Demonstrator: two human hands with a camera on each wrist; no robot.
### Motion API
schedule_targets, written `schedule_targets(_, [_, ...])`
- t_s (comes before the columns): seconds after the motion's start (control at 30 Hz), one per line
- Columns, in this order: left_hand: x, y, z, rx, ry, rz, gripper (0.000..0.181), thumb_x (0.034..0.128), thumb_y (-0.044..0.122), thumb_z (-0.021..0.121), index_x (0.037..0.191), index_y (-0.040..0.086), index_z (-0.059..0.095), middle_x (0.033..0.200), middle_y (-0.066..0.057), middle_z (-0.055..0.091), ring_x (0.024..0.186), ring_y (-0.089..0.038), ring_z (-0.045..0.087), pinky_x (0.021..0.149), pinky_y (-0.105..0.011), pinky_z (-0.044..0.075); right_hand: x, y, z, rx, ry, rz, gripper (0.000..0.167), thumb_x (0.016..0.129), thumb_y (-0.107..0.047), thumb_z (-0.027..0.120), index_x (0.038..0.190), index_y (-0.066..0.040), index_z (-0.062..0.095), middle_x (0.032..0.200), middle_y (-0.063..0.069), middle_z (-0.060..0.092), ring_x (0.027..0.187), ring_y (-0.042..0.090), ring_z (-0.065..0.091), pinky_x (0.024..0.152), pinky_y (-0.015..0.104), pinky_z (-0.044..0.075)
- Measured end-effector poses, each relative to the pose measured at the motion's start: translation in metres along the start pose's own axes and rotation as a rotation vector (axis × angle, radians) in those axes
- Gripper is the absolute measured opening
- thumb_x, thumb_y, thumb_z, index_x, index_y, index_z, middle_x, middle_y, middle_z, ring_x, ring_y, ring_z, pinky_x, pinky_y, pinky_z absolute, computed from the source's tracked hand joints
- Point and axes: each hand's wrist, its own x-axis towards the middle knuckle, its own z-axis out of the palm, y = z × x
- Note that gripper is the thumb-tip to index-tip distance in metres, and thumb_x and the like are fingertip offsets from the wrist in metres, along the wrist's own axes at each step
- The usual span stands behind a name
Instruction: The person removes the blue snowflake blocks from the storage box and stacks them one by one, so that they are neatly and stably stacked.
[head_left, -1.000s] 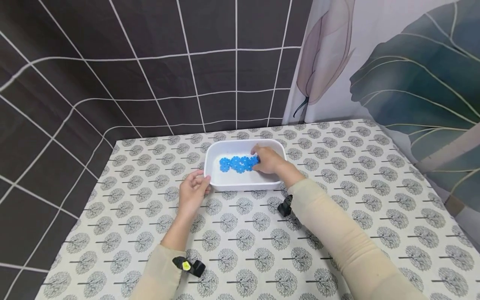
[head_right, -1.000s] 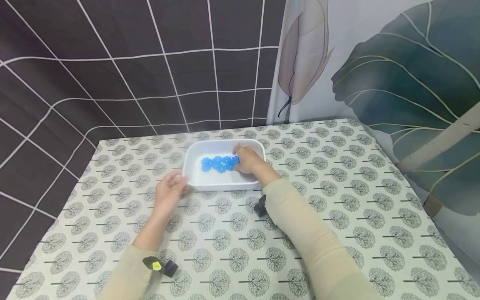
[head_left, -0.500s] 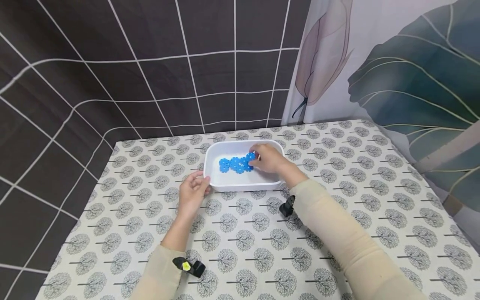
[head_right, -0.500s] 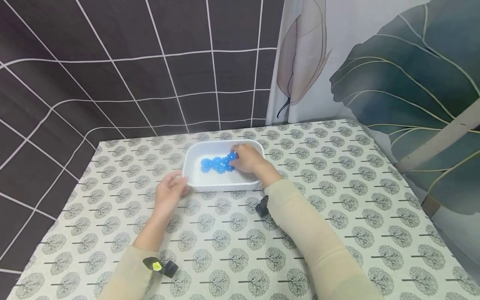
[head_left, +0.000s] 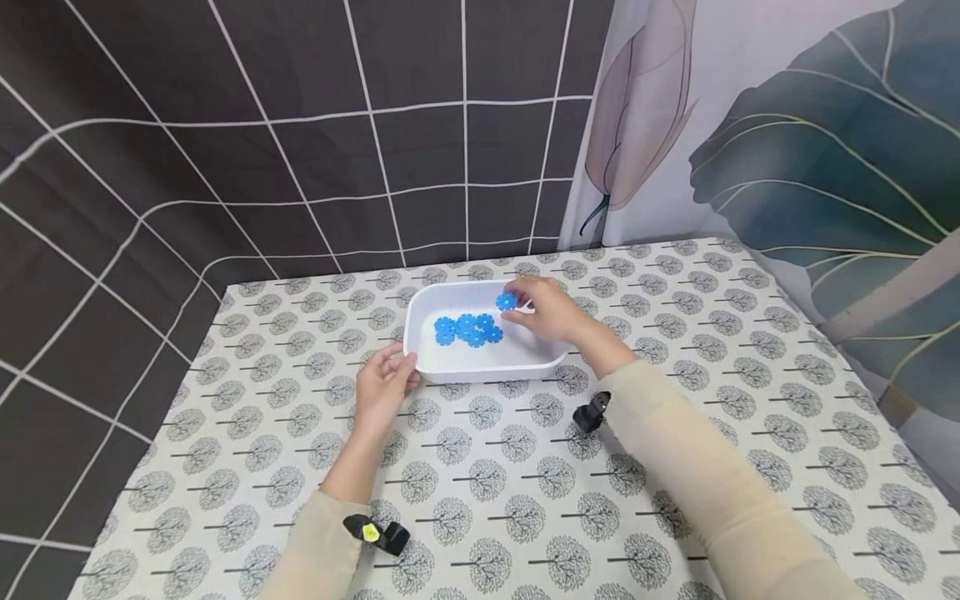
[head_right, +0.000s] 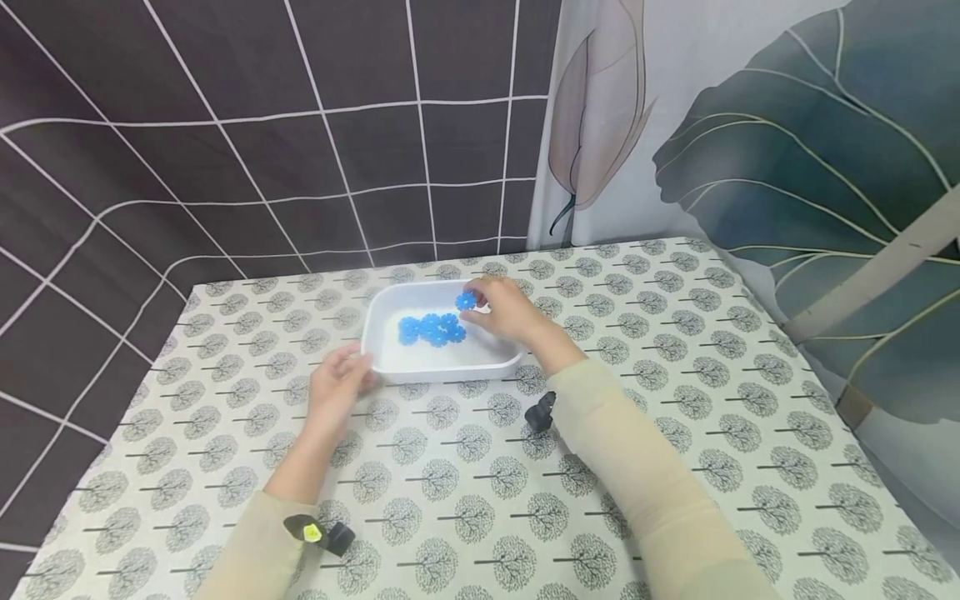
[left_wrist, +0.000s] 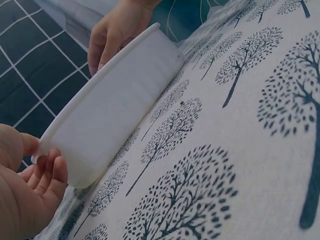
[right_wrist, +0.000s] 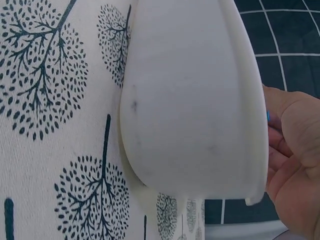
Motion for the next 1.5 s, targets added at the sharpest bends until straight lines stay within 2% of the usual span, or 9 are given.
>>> schedule_targets(0.2, [0.001,0.001,0.002,-0.069,-0.022,-0.003,0.042,0.1005,0.014,0.063,0.138,-0.001,0.052,0.110,-0.017,0.063,0.085,-0.014,0.066,0.082,-0.024,0.064,-0.009,0.006,-0.012,0.001,0.062,-0.017,0.040,0.092,-0.015,0.076,0.123,0.005,0.064,0.105,0.016,0.070,0.096,0.029,0.067,0.088,0.041,0.062])
schedule_targets(0.53, [0.001,0.004,0.002,-0.052,-0.020,-0.007,0.041,0.1009,0.016,0.063,0.138,0.001,0.052,0.110,-0.015,0.062,0.087,-0.016,0.066,0.084,-0.025,0.064,-0.033,0.023,-0.028,0.077,0.152,0.107,0.046,0.094,-0.013,0.074,0.131,0.008,0.058,0.115,0.022,0.067,0.104,0.037,0.065,0.097,0.046,0.060])
schedule_targets(0.77, [0.000,0.002,0.002,-0.063,-0.018,-0.010,0.042,0.1005,0.015,0.064,0.138,0.001,0.052,0.110,-0.016,0.062,0.087,-0.016,0.066,0.084,-0.025,0.064,-0.048,0.040,-0.033,0.061,0.208,0.102,0.043,0.093,-0.010,0.073,0.130,0.008,0.059,0.114,0.023,0.067,0.102,0.038,0.066,0.096,0.048,0.060])
schedule_targets(0.93, [0.000,0.000,0.003,-0.070,-0.019,-0.013,0.041,0.1001,0.015,0.064,0.137,0.001,0.053,0.111,-0.016,0.062,0.086,-0.016,0.067,0.083,-0.025,0.064,-0.059,0.051,-0.035,0.048,0.194,0.153,0.048,0.095,-0.013,0.071,0.135,0.009,0.055,0.114,0.024,0.066,0.105,0.041,0.063,0.098,0.054,0.057])
schedule_targets(1.13, [0.000,0.002,0.002,-0.082,0.002,-0.022,0.043,0.0997,0.014,0.065,0.138,-0.001,0.052,0.113,-0.017,0.062,0.085,-0.014,0.068,0.085,-0.025,0.064,-0.067,0.065,-0.034,0.038,0.199,0.192,0.044,0.094,-0.016,0.074,0.129,0.006,0.060,0.110,0.021,0.068,0.106,0.041,0.063,0.098,0.057,0.056])
schedule_targets(1.33, [-0.004,0.005,0.003,-0.135,0.003,-0.077,0.044,0.0990,0.012,0.065,0.139,0.000,0.052,0.113,-0.017,0.061,0.082,-0.013,0.069,0.086,-0.027,0.064,-0.078,0.079,-0.027,0.067,0.098,0.297,0.043,0.095,-0.018,0.072,0.130,0.004,0.060,0.110,0.017,0.067,0.107,0.036,0.062,0.100,0.054,0.056])
schedule_targets(1.5, [-0.004,0.004,0.002,-0.162,0.000,-0.086,0.042,0.0986,0.011,0.065,0.137,0.000,0.053,0.109,-0.015,0.062,0.079,-0.014,0.069,0.085,-0.030,0.065,-0.081,0.087,-0.023,-0.010,0.019,0.306,0.046,0.093,-0.020,0.075,0.129,0.003,0.062,0.105,0.015,0.061,0.097,0.031,0.057,0.090,0.048,0.056])
